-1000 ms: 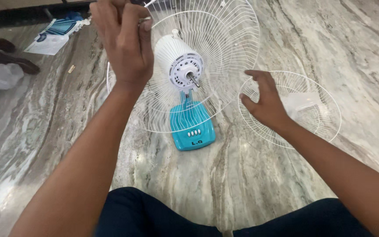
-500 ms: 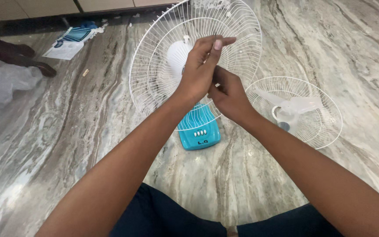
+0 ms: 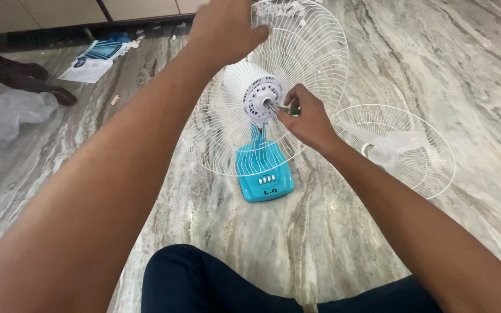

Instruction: The person removes the front grill of a table fan, unscrews the central nut, and detaches the fan blades. They then remove the rear grill and use a screwdriver to loosen a screw on the motor housing.

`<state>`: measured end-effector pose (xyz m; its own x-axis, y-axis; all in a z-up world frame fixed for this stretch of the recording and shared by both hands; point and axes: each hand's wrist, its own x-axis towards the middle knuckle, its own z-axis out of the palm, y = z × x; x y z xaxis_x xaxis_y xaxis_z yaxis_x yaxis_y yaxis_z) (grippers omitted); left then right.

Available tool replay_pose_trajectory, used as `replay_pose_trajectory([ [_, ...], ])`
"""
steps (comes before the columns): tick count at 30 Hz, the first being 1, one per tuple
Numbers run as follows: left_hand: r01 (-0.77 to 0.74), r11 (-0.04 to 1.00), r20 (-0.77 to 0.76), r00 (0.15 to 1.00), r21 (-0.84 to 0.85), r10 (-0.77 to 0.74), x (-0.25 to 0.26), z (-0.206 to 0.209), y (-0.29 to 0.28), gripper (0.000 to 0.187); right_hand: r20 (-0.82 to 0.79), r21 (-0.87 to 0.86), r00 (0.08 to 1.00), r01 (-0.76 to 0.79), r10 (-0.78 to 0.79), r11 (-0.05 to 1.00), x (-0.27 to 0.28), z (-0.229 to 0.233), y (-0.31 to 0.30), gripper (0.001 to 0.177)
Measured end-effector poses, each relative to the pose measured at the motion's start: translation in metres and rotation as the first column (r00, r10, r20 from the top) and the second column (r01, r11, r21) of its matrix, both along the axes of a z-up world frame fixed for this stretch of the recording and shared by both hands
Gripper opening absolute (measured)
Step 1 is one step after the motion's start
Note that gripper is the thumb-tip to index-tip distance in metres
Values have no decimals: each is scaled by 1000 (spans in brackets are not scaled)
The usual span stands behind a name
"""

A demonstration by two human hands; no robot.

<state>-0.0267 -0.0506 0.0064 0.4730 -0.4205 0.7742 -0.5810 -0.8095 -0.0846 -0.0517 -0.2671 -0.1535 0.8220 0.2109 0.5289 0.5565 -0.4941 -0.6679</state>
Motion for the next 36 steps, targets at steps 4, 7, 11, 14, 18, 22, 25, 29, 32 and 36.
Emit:
replay_pose_trajectory([
  [4,-63,990,-225,974,-128,33,13,-11,8,53,-111,-154,985,111,-129,982,-7,18,21,45],
  [7,-165,977,-333,936,-133,113,21,-9,14,46,-55,-210,972,214,-230,954,-9,26,41,53],
  [11,-274,961,-472,851,-25,230,32,-1,16,46,48,-245,957,290,-287,925,-11,23,63,54],
  [14,-304,950,-531,796,66,291,36,5,13,41,51,-262,950,310,-308,914,-12,21,68,55],
  [18,-329,944,-526,796,36,298,32,4,7,35,52,-223,954,298,-294,928,-13,20,65,53],
  [22,-299,954,-501,824,14,265,24,7,9,34,-100,-213,929,329,-355,920,-11,21,64,50],
  [25,-314,949,-521,815,-31,253,17,11,15,31,-285,-257,899,262,-332,930,-2,29,66,57],
  [29,-313,949,-509,821,-24,258,13,12,15,33,-487,11,853,218,-185,976,4,30,63,65],
  [32,-332,943,-539,797,-14,273,14,11,15,33,-553,119,826,205,-107,972,3,26,63,63],
  [36,-320,947,-445,851,-21,277,18,8,8,38,-685,208,727,256,-46,944,5,22,61,58],
])
